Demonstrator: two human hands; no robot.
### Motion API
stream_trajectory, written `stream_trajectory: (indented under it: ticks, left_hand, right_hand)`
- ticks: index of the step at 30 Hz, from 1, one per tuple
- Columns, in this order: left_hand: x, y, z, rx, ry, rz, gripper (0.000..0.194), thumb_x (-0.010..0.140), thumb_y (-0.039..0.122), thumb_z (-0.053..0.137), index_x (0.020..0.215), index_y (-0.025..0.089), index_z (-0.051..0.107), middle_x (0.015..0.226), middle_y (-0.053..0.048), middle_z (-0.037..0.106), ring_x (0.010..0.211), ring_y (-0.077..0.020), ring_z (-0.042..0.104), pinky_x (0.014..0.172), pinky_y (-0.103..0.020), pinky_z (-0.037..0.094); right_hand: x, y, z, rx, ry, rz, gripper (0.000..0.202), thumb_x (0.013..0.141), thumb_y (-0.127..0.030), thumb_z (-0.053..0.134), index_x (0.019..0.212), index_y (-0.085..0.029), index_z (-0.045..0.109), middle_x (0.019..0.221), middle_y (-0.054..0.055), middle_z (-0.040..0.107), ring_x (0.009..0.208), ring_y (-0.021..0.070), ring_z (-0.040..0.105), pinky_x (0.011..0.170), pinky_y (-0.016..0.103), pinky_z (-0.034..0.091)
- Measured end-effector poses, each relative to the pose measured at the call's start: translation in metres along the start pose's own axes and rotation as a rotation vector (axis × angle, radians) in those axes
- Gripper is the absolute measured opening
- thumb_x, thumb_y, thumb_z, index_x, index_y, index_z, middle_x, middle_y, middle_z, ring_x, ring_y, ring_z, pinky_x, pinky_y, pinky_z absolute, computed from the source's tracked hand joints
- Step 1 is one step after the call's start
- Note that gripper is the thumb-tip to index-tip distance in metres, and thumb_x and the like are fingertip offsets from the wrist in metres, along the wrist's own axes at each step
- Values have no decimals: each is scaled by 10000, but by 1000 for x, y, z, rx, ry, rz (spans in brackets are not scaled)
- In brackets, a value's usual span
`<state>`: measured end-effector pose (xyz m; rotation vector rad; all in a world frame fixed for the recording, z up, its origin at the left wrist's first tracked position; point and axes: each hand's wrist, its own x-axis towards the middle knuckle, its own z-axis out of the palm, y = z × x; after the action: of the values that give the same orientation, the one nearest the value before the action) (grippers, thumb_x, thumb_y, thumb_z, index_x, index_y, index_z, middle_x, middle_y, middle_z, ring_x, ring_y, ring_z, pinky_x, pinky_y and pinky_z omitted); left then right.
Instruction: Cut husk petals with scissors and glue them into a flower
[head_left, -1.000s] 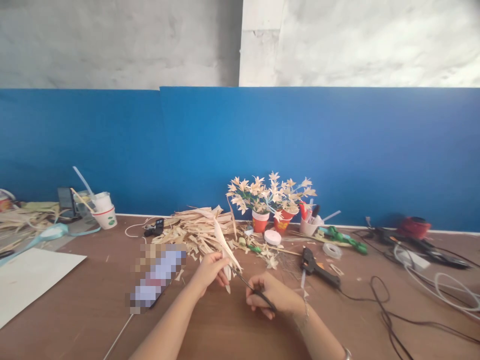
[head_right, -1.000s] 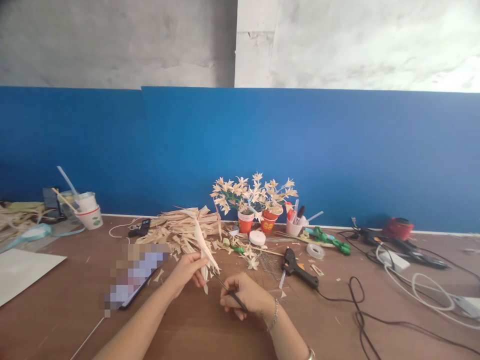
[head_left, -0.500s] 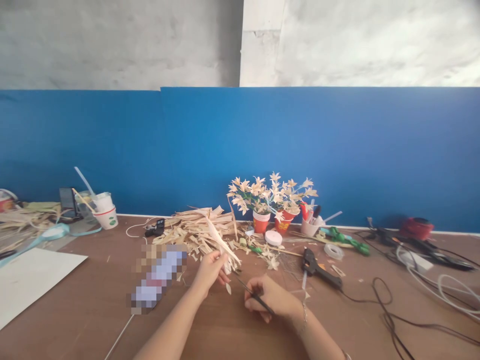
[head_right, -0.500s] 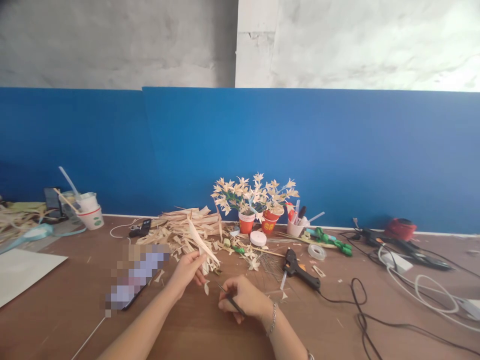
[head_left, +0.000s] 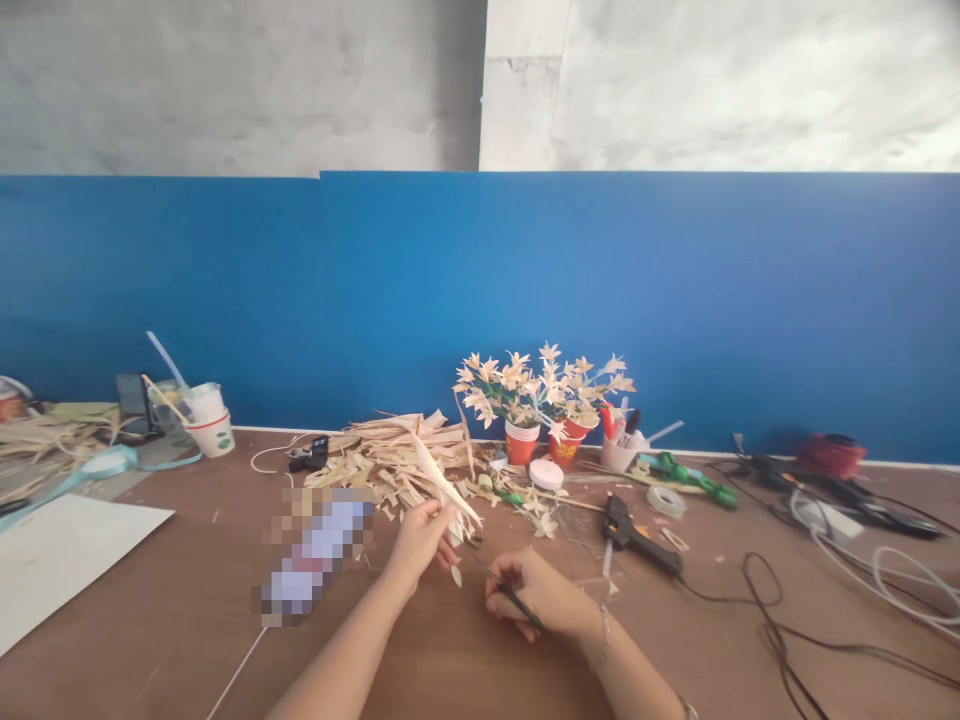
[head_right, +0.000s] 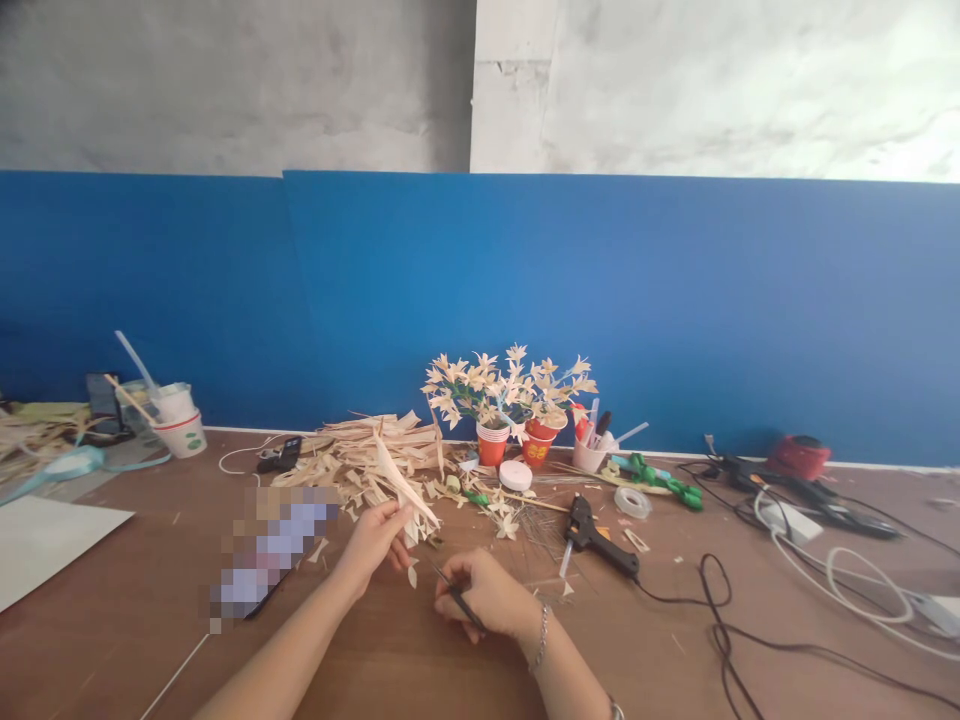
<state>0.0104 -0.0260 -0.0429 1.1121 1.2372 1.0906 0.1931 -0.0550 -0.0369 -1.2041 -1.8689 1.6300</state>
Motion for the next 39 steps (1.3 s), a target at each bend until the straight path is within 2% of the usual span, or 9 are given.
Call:
stream_trajectory:
  ticks: [8, 13, 18, 31, 39]
  left_hand:
    - [1, -1, 0, -21, 17, 23, 346, 690, 521, 568, 646, 189, 482, 423, 73, 510, 350, -130, 570, 299, -166, 333]
    - [2, 2, -2, -29, 45, 54, 330, 676, 491, 600, 639, 170, 535, 487, 41, 572, 407, -125, 586, 340, -172, 369]
    - [2, 1, -4, -69, 86, 74, 341, 654, 475, 632, 616, 143, 566, 535, 15, 584, 399, -101, 554, 295, -152, 252]
    - [-4, 4, 3, -180, 75, 20, 356, 616, 456, 679, 625, 109, 597, 551, -4, 582, 404, -96, 562, 296, -142, 276]
    - [-7, 6, 5, -285, 121, -24, 320, 623, 418, 693, 621, 117, 585, 562, 17, 572, 389, -73, 545, 298, -136, 289]
  right_hand:
    - [0, 1, -2, -13, 4, -6, 132, 628, -257, 588, 672, -139, 549, 516, -47, 554, 296, 33, 419, 273, 126, 252]
    - [2, 4, -3, -5, 0, -19, 156, 639, -284, 598, 669, -140, 548, 522, -47, 555, 294, 33, 416, 277, 132, 256]
    - [2, 3, -3, -6, 31, -13, 160, 639, -288, 601, 680, -142, 549, 509, -50, 550, 293, 35, 419, 276, 132, 241]
    - [2, 2, -2, 21, 41, -2, 160, 626, -276, 603, 696, -146, 542, 505, -58, 549, 288, 37, 415, 287, 140, 243]
    - [3, 3, -1, 33, 56, -19, 149, 635, -275, 593, 693, -148, 542, 502, -63, 539, 294, 38, 426, 272, 133, 240]
